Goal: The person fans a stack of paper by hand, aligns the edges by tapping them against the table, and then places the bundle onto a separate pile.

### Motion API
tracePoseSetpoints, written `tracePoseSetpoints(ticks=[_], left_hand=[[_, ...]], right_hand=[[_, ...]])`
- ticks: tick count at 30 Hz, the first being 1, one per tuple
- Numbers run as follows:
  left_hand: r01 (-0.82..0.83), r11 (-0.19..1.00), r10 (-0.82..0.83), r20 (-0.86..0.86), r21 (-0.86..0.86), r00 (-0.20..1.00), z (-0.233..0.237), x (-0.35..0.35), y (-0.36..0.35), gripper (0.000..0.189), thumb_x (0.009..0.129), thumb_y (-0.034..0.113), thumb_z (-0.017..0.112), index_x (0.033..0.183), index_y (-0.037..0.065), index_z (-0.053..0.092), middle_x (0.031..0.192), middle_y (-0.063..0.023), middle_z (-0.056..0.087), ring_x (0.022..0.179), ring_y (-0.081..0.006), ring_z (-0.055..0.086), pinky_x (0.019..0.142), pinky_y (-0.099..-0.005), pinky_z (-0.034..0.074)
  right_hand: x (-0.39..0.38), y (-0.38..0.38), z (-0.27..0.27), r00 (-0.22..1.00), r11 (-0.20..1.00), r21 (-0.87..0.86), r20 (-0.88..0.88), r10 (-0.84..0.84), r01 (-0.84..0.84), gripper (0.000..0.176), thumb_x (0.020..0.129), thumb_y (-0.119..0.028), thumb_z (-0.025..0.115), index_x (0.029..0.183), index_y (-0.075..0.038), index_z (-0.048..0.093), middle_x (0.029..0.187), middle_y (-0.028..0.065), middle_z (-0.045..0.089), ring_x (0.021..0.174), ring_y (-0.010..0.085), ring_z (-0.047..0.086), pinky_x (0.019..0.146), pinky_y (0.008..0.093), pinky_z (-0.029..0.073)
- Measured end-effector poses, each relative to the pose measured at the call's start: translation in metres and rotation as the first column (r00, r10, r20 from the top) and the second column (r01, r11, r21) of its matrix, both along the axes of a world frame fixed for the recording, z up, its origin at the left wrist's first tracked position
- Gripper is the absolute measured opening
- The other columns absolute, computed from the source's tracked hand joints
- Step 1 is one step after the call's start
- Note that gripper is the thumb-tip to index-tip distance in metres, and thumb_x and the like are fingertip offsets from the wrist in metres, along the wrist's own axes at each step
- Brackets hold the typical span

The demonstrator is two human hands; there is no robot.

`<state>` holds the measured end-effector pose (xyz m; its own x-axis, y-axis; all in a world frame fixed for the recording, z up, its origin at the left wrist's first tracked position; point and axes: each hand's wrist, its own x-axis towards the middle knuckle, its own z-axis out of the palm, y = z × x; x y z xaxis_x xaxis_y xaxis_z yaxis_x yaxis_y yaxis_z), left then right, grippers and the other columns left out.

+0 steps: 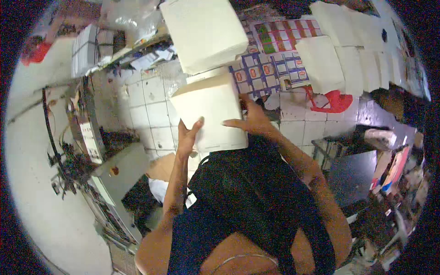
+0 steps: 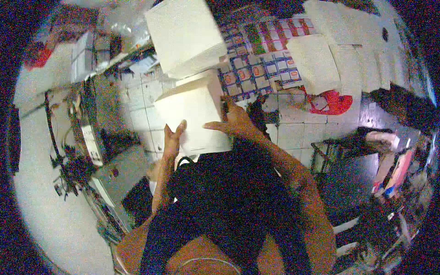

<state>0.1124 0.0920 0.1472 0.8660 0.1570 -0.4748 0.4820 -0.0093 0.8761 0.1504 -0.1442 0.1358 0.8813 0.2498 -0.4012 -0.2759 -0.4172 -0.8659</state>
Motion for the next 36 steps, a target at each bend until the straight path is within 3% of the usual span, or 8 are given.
tracePoseSetpoints(ticks=[3,14,17,20,26,28,32,36], left_hand=[[-0.058,0.993,0.042,-0.155,-0.103,0.987,-0.025,0.011,0.018,0.049,0.088,0.021,0.065,0.124,-0.008,0.050,0.121,-0.0140,0.057,0.104,-0.0200,0.059,0.093,-0.0327,0.047],[0.018,0.997,0.001,-0.243,0.076,0.970,-0.067,0.043,0.016,0.061,0.089,0.036,0.065,0.127,-0.009,0.050,0.124,-0.0127,0.056,0.110,-0.0202,0.055,0.096,-0.0324,0.043],[0.058,0.996,-0.036,-0.261,0.075,0.965,-0.075,0.041,0.023,0.061,0.089,0.034,0.066,0.129,-0.009,0.049,0.128,-0.0140,0.055,0.116,-0.0213,0.053,0.100,-0.0328,0.040],[0.079,0.997,-0.072,-0.201,0.025,0.977,-0.097,0.045,0.031,0.061,0.089,0.034,0.066,0.129,-0.009,0.049,0.129,-0.0141,0.055,0.118,-0.0210,0.052,0.102,-0.0331,0.039],[0.014,0.994,-0.038,-0.224,-0.108,0.974,-0.089,0.042,0.025,0.058,0.088,0.035,0.067,0.122,-0.009,0.052,0.116,-0.0115,0.060,0.106,-0.0191,0.058,0.094,-0.0329,0.046],[0.018,0.993,-0.050,-0.273,-0.120,0.961,-0.089,0.041,0.028,0.058,0.087,0.036,0.068,0.120,-0.010,0.053,0.113,-0.0124,0.060,0.102,-0.0190,0.060,0.088,-0.0324,0.050],[0.028,0.992,-0.061,-0.269,-0.124,0.961,-0.067,0.045,0.014,0.059,0.085,0.038,0.069,0.112,-0.012,0.054,0.102,-0.0136,0.063,0.087,-0.0201,0.065,0.075,-0.0314,0.054],[0.005,0.989,-0.043,-0.248,-0.151,0.968,-0.049,0.048,0.005,0.055,0.085,0.035,0.070,0.108,-0.013,0.055,0.099,-0.0151,0.064,0.083,-0.0218,0.066,0.074,-0.0324,0.055]], right_hand=[[-0.012,0.038,-0.056,0.992,0.992,-0.026,0.045,-0.120,0.122,0.091,0.066,-0.046,0.083,0.129,0.007,0.045,0.112,0.0244,0.062,0.104,0.0340,0.062,0.092,0.0375,0.048],[0.016,0.036,-0.059,0.984,0.985,-0.059,-0.072,-0.163,0.159,0.094,0.071,-0.058,0.073,0.134,0.005,0.043,0.120,0.0271,0.058,0.112,0.0363,0.058,0.096,0.0369,0.046],[-0.007,0.023,-0.057,0.967,0.966,0.091,-0.103,-0.234,0.243,0.082,0.079,-0.053,0.068,0.136,0.001,0.043,0.126,0.0252,0.055,0.117,0.0337,0.055,0.099,0.0377,0.043],[-0.036,0.006,-0.123,0.952,0.941,0.170,0.037,-0.304,0.294,0.068,0.088,-0.047,0.060,0.137,-0.003,0.044,0.131,0.0202,0.054,0.121,0.0297,0.053,0.102,0.0409,0.040],[-0.081,-0.052,-0.145,0.820,0.640,0.518,-0.427,-0.380,0.567,0.057,0.094,-0.044,0.051,0.133,-0.003,0.047,0.130,0.0129,0.056,0.115,0.0247,0.056,0.099,0.0416,0.042],[-0.085,-0.047,-0.169,0.882,0.810,0.367,-0.306,-0.359,0.457,0.054,0.095,-0.041,0.051,0.133,-0.003,0.049,0.129,0.0123,0.056,0.112,0.0245,0.057,0.097,0.0403,0.043],[-0.080,-0.034,-0.171,0.859,0.772,0.397,-0.356,-0.369,0.496,0.050,0.096,-0.038,0.050,0.132,-0.003,0.050,0.126,0.0125,0.057,0.110,0.0250,0.058,0.097,0.0400,0.043],[-0.082,-0.016,-0.153,0.967,0.955,0.218,0.112,-0.229,0.201,0.057,0.095,-0.039,0.051,0.138,-0.002,0.043,0.132,0.0164,0.052,0.122,0.0267,0.050,0.102,0.0405,0.040]])
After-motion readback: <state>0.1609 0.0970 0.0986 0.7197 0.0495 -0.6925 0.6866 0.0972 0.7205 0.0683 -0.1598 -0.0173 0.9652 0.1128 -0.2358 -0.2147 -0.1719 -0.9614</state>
